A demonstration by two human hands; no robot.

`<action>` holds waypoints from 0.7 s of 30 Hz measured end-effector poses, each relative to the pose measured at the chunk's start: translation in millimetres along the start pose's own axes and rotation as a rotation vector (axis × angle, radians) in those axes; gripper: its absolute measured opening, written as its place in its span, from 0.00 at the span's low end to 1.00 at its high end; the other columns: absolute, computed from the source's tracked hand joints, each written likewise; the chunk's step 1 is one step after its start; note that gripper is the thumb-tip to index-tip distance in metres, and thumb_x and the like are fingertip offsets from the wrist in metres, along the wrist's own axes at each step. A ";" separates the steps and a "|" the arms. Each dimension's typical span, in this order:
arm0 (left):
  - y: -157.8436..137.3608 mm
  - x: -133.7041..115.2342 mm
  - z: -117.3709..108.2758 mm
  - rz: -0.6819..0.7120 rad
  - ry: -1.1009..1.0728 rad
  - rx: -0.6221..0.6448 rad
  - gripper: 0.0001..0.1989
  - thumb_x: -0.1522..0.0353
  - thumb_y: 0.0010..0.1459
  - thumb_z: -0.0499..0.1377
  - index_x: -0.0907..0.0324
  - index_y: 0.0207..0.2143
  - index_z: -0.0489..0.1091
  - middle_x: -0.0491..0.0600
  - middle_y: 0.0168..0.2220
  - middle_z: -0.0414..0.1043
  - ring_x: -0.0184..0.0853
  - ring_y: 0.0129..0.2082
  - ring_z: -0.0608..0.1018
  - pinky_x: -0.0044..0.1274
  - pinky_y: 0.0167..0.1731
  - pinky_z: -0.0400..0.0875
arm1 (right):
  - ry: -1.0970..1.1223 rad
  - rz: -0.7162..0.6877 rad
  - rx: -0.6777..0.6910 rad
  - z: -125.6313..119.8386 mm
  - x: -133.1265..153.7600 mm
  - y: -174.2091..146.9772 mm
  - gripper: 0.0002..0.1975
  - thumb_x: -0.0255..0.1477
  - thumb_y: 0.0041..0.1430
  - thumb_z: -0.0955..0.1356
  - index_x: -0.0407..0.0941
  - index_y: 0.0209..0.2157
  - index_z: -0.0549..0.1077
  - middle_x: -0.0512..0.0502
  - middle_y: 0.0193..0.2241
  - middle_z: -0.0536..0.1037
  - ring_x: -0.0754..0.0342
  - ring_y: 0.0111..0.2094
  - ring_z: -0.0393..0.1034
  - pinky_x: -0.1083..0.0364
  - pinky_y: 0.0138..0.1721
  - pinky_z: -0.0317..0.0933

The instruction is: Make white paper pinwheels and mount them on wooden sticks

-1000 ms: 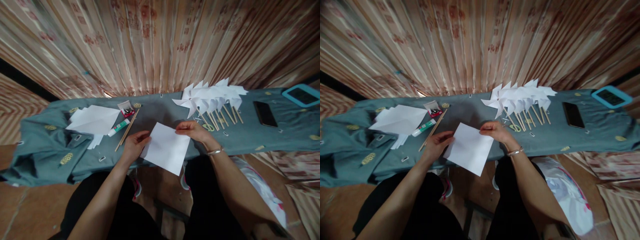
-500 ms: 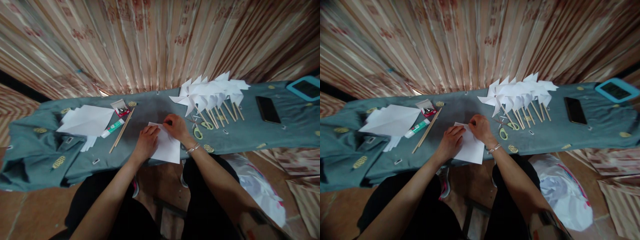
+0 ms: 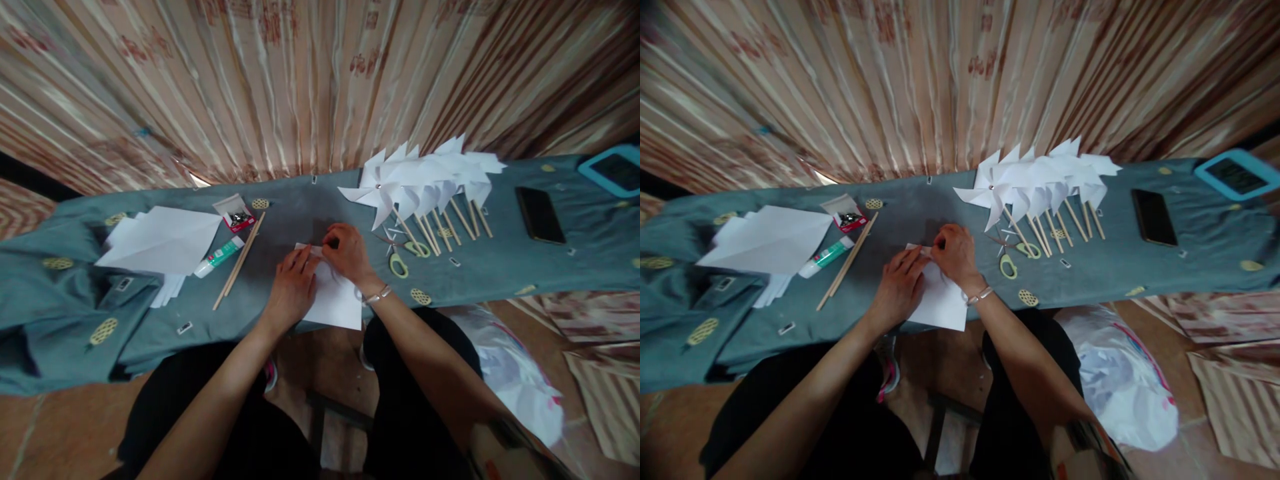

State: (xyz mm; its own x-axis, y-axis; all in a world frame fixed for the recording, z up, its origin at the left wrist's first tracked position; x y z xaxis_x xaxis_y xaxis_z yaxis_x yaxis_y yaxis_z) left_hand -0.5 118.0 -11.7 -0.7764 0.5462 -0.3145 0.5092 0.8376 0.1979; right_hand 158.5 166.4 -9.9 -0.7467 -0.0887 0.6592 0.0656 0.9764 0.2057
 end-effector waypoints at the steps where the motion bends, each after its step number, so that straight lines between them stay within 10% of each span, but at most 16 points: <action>1: -0.2 -0.1 -0.4 0.002 0.000 0.005 0.20 0.73 0.64 0.50 0.63 0.56 0.68 0.62 0.64 0.64 0.52 0.62 0.65 0.42 0.53 0.67 | -0.013 0.003 0.001 -2.9 -2.8 -0.3 0.07 0.19 0.49 0.68 0.44 0.27 0.76 0.41 0.44 0.79 0.45 0.47 0.72 0.45 0.52 0.62; 14: -1.3 2.8 -3.9 0.036 -0.029 -0.046 0.19 0.72 0.65 0.50 0.63 0.56 0.69 0.62 0.62 0.66 0.51 0.61 0.66 0.43 0.54 0.66 | -0.001 -0.030 -0.060 -54.0 -45.6 -23.7 0.11 0.19 0.48 0.65 0.46 0.30 0.76 0.43 0.41 0.81 0.46 0.47 0.73 0.45 0.55 0.62; 21: -27.4 -16.4 -22.0 0.293 -0.235 0.053 0.19 0.61 0.57 0.66 0.58 0.50 0.74 0.57 0.52 0.75 0.48 0.55 0.73 0.40 0.53 0.70 | 0.299 0.083 0.052 -93.4 -26.1 -53.8 0.05 0.31 0.58 0.69 0.46 0.31 0.78 0.49 0.28 0.80 0.53 0.31 0.72 0.52 0.38 0.67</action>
State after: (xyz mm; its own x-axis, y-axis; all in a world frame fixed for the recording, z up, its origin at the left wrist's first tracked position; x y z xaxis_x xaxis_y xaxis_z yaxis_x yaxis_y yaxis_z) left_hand -9.9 86.2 8.5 -0.4915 0.7414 -0.4569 0.7205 0.6409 0.2649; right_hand 236.2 97.8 29.4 -0.5122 -0.0546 0.8571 0.0788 0.9908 0.1102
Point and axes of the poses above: each hand's wrist, its own y-axis towards the middle knuckle, its own z-axis out of the palm, x = y × z, the point moved 1 cm from there along y, towards the middle knuckle
